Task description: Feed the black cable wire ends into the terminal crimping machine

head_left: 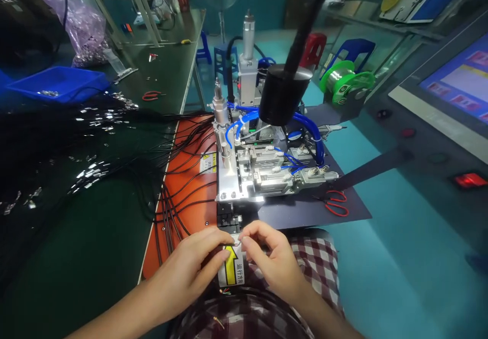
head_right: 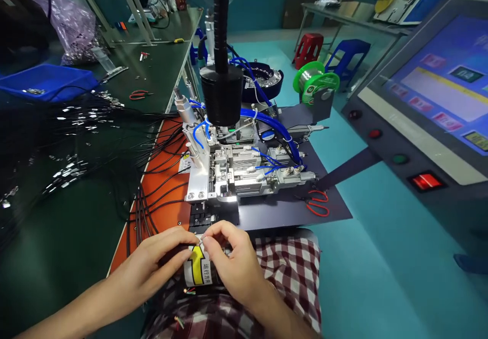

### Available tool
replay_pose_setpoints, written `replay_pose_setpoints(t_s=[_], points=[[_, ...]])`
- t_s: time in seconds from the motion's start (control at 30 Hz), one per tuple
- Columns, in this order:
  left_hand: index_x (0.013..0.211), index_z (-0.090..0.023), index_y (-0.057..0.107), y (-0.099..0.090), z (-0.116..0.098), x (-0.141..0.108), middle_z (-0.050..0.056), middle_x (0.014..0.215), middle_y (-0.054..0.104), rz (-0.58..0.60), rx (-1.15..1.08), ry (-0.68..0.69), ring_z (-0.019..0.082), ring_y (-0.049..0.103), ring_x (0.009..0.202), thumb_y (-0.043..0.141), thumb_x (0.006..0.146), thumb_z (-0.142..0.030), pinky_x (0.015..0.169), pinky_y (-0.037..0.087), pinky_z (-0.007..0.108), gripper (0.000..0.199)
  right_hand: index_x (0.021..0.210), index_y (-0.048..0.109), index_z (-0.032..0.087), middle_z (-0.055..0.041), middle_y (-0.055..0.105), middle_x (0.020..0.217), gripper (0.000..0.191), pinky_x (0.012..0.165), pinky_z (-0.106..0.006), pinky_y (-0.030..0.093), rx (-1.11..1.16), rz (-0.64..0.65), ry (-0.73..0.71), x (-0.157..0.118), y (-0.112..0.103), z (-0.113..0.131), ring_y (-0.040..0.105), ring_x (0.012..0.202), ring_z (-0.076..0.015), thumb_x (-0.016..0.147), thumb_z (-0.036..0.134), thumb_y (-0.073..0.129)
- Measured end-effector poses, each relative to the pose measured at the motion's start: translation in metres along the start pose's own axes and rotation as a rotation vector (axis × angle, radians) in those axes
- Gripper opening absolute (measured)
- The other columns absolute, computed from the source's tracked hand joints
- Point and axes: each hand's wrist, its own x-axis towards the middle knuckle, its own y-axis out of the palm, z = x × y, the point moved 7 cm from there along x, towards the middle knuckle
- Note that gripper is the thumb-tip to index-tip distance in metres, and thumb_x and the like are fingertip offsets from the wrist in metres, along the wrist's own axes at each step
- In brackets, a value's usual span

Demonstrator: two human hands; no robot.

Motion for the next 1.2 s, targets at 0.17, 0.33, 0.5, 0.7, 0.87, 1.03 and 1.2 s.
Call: replay_pose_setpoints(t_s=[0.17, 0.33, 0.5, 0.7, 0.87, 1.03, 1.2], points=[[0.095, -0.023, 0.060, 0.002, 0.003, 0.014, -0.002, 0.076, 0.058, 0.018, -0.176, -0.063, 0.010, 0.051, 0.060, 0.041, 0.094, -0.030, 0.054, 0.040, 0.019, 0.021, 0.082, 0.061, 0.019, 0.0022, 0.054, 0.064, 0.018, 0.056, -0.024, 0.041, 0.156, -0.067, 0.043, 0.002, -0.009, 0.002, 0.048, 0.057, -0.0115, 0.085, 0.035, 0.056], [0.087, -0.020, 0.058, 0.009, 0.013, 0.020, -0.004, 0.062, 0.050, 0.040, -0.375, -0.156, 0.008, 0.042, 0.050, 0.037, 0.095, -0.036, 0.044, 0.032, 0.018, 0.027, 0.081, 0.062, 0.018, 0.0025, 0.055, 0.064, 0.022, 0.058, -0.023, 0.041, 0.263, -0.111, 0.106, 0.008, -0.014, -0.002, 0.049, 0.057, -0.0106, 0.084, 0.039, 0.058], [0.088, -0.020, 0.058, 0.013, 0.022, 0.018, -0.004, 0.063, 0.046, 0.032, -0.467, -0.195, 0.008, 0.041, 0.052, 0.037, 0.094, -0.038, 0.045, 0.032, 0.017, 0.028, 0.081, 0.062, 0.018, 0.0028, 0.056, 0.064, 0.021, 0.057, -0.023, 0.039, 0.317, -0.082, 0.143, 0.013, -0.006, -0.005, 0.049, 0.056, -0.0097, 0.083, 0.039, 0.061], [0.087, -0.020, 0.058, 0.014, 0.024, 0.016, -0.003, 0.065, 0.045, 0.046, -0.506, -0.210, 0.009, 0.041, 0.053, 0.039, 0.094, -0.036, 0.044, 0.031, 0.018, 0.026, 0.076, 0.061, 0.017, 0.0038, 0.054, 0.061, 0.022, 0.051, -0.020, 0.032, 0.489, 0.013, 0.216, 0.015, 0.003, -0.010, 0.043, 0.050, -0.0070, 0.080, 0.038, 0.065], [0.084, -0.020, 0.056, 0.016, 0.026, 0.017, -0.003, 0.066, 0.045, 0.056, -0.477, -0.203, 0.008, 0.041, 0.053, 0.038, 0.094, -0.036, 0.044, 0.032, 0.017, 0.026, 0.073, 0.061, 0.016, 0.0036, 0.055, 0.060, 0.024, 0.050, -0.020, 0.032, 0.505, 0.029, 0.231, 0.012, 0.004, -0.011, 0.043, 0.049, -0.0065, 0.077, 0.038, 0.068], [0.088, -0.019, 0.058, 0.016, 0.027, 0.017, -0.003, 0.066, 0.045, 0.048, -0.484, -0.202, 0.008, 0.041, 0.053, 0.039, 0.094, -0.036, 0.044, 0.032, 0.017, 0.026, 0.073, 0.059, 0.017, 0.0042, 0.053, 0.059, 0.027, 0.047, -0.019, 0.032, 0.573, 0.016, 0.264, 0.010, 0.008, -0.019, 0.043, 0.048, -0.0065, 0.076, 0.041, 0.069], [0.088, -0.020, 0.058, 0.016, 0.027, 0.017, -0.003, 0.067, 0.045, 0.047, -0.519, -0.208, 0.008, 0.039, 0.053, 0.038, 0.094, -0.035, 0.045, 0.034, 0.017, 0.026, 0.073, 0.058, 0.017, 0.0059, 0.051, 0.055, 0.026, 0.045, -0.019, 0.032, 0.534, -0.007, 0.211, 0.011, 0.011, -0.022, 0.041, 0.045, -0.0056, 0.077, 0.041, 0.068]])
